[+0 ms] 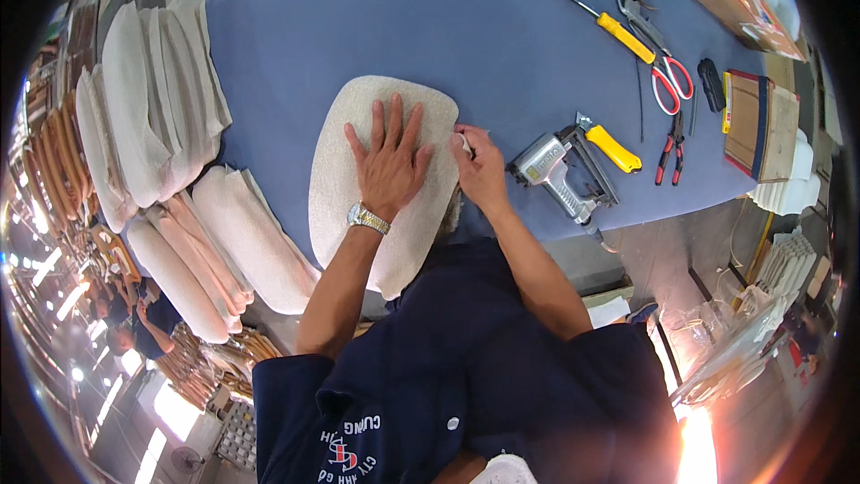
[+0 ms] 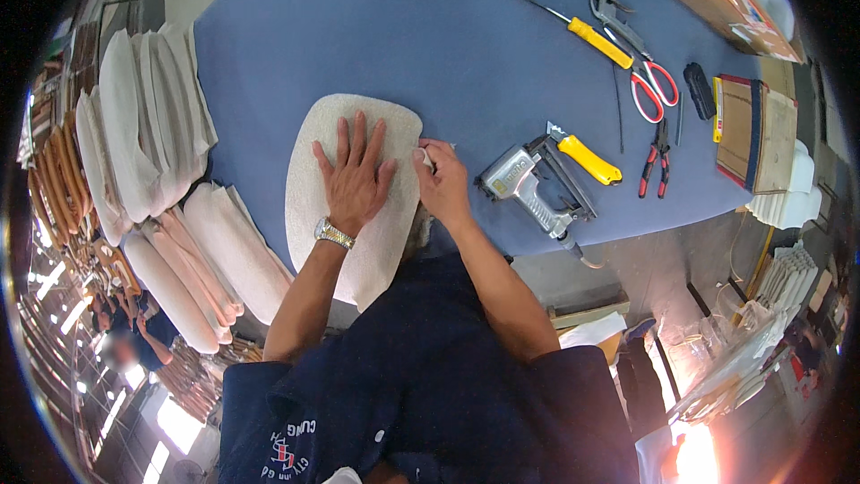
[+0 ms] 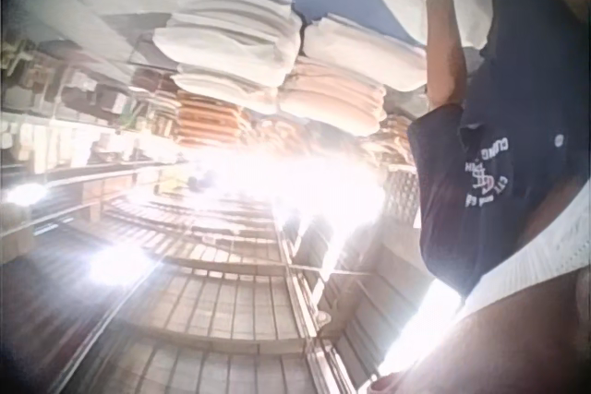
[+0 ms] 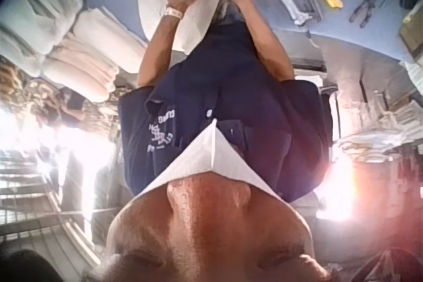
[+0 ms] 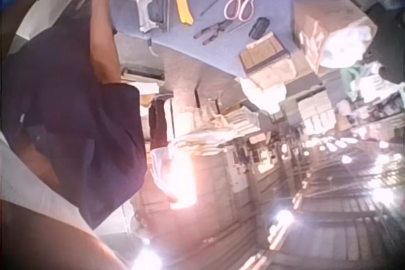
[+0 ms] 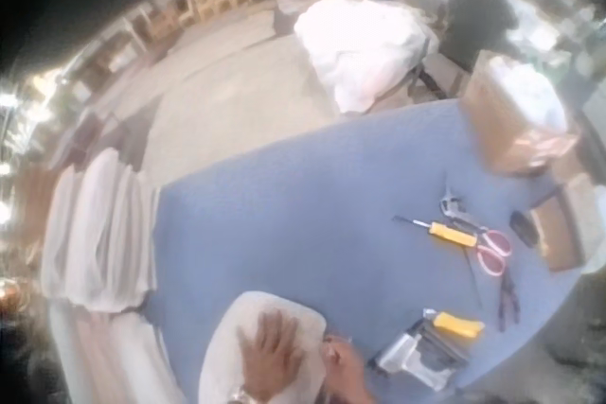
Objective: The person covers a foam cushion with fabric, folds the edges, and uses a staple gun to secure the fabric. They then use a utility knife to trim excess fabric and place the finished cushion on a stack.
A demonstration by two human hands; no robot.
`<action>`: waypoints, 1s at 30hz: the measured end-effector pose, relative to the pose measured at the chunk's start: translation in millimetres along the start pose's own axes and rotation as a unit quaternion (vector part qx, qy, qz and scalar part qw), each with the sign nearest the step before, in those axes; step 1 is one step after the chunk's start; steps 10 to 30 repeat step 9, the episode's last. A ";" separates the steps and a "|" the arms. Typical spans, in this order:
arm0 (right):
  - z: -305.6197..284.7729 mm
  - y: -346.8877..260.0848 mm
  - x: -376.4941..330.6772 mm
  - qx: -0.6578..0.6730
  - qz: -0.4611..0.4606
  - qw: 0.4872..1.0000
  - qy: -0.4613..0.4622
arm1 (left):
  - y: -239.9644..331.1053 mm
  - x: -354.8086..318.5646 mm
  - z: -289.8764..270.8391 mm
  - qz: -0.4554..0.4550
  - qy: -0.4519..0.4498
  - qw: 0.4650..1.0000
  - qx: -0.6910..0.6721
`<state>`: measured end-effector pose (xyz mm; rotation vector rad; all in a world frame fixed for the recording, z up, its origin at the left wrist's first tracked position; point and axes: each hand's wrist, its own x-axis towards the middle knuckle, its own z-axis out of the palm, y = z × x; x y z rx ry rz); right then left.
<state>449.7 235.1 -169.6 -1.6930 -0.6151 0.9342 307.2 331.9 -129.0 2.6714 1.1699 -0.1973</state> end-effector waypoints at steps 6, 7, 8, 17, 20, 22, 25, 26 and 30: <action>-5.8 12.1 4.9 0.025 0.054 0.998 -0.037 | 49.0 -56.3 11.1 -0.065 -0.002 0.997 -0.047; -4.9 14.4 4.5 0.044 0.065 0.996 -0.035 | 53.1 -67.6 19.6 -0.074 -0.001 0.997 -0.018; -4.0 15.6 5.9 0.062 0.074 0.995 -0.034 | 55.6 -73.2 27.5 -0.083 0.003 0.996 0.010; -2.6 16.7 7.9 0.080 0.084 0.993 -0.033 | 54.7 -71.2 37.9 -0.092 0.004 0.986 0.142; -2.6 16.7 7.9 0.080 0.084 0.993 -0.033 | 54.7 -71.2 37.9 -0.092 0.004 0.986 0.142; -2.6 16.7 7.9 0.080 0.084 0.993 -0.033 | 54.7 -71.2 37.9 -0.092 0.004 0.986 0.142; -2.6 16.7 7.9 0.080 0.084 0.993 -0.033 | 54.7 -71.2 37.9 -0.092 0.004 0.986 0.142; -2.6 16.7 7.9 0.080 0.084 0.993 -0.033 | 54.7 -71.2 37.9 -0.092 0.004 0.986 0.142; -2.6 16.7 7.9 0.080 0.084 0.993 -0.033 | 54.7 -71.2 37.9 -0.092 0.004 0.986 0.142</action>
